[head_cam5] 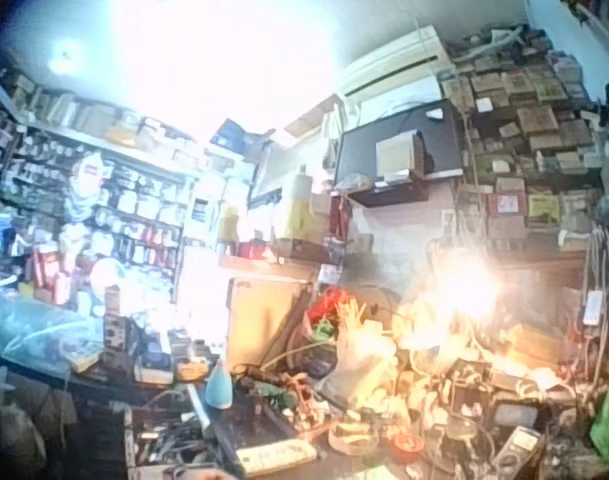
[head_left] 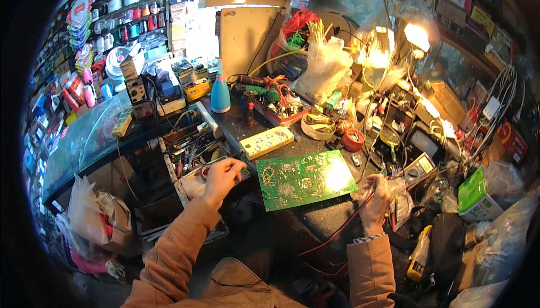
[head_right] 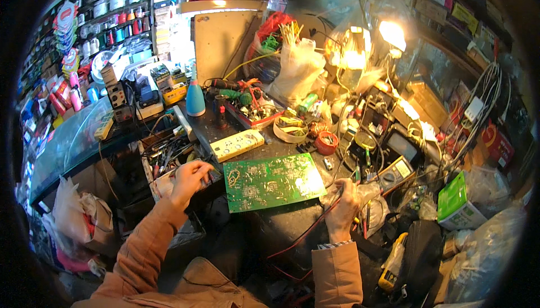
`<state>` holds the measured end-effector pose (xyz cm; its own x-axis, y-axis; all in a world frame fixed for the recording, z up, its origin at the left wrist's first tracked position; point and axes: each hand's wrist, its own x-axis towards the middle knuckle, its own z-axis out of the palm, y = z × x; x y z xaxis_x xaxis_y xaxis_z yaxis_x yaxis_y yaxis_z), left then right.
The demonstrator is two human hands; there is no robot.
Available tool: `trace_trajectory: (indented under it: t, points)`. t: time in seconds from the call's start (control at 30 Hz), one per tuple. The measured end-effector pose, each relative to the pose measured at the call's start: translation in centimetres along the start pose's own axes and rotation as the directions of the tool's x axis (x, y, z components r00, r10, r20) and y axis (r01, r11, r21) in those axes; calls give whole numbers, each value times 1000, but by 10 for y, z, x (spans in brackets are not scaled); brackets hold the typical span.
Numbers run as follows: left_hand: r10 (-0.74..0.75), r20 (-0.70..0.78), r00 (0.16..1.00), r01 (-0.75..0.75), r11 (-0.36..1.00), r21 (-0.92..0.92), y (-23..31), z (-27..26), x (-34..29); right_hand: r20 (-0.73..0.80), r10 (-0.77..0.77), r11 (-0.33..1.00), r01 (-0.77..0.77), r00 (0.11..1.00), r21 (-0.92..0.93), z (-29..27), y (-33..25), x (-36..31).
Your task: The person uses a multimeter to test points on a green circuit board. They hold the board with one hand and probe various locations with the multimeter leads, occasionally flipping the board to access the other side.
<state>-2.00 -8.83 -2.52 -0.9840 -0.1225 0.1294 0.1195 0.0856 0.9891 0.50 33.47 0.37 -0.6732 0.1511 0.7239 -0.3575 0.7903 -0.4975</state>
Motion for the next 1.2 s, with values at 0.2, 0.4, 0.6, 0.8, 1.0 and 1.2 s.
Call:
trace_trajectory:
  t: [0.2,0.4,0.6,0.8,1.0,1.2]
  points:
    - [-240,205,949,184,948,259,-110,-11,-123,-146,-119,993,114,982,-38,8,-14,9]
    - [-553,354,754,611,788,-71,-195,11,-129,-142,-221,975,222,965,-6,20,-21,17]
    - [-754,417,508,860,419,-289,-196,43,-90,-169,-198,979,203,966,11,14,-22,19]
    - [-699,445,560,828,480,-289,-214,56,-83,-228,-188,979,200,955,30,12,-29,20]
    - [-645,430,632,774,562,-293,-215,83,-76,-193,-193,980,197,962,4,14,-26,16]
    - [-610,407,680,732,599,-325,-199,87,-82,-182,-192,980,198,964,16,17,-25,11]
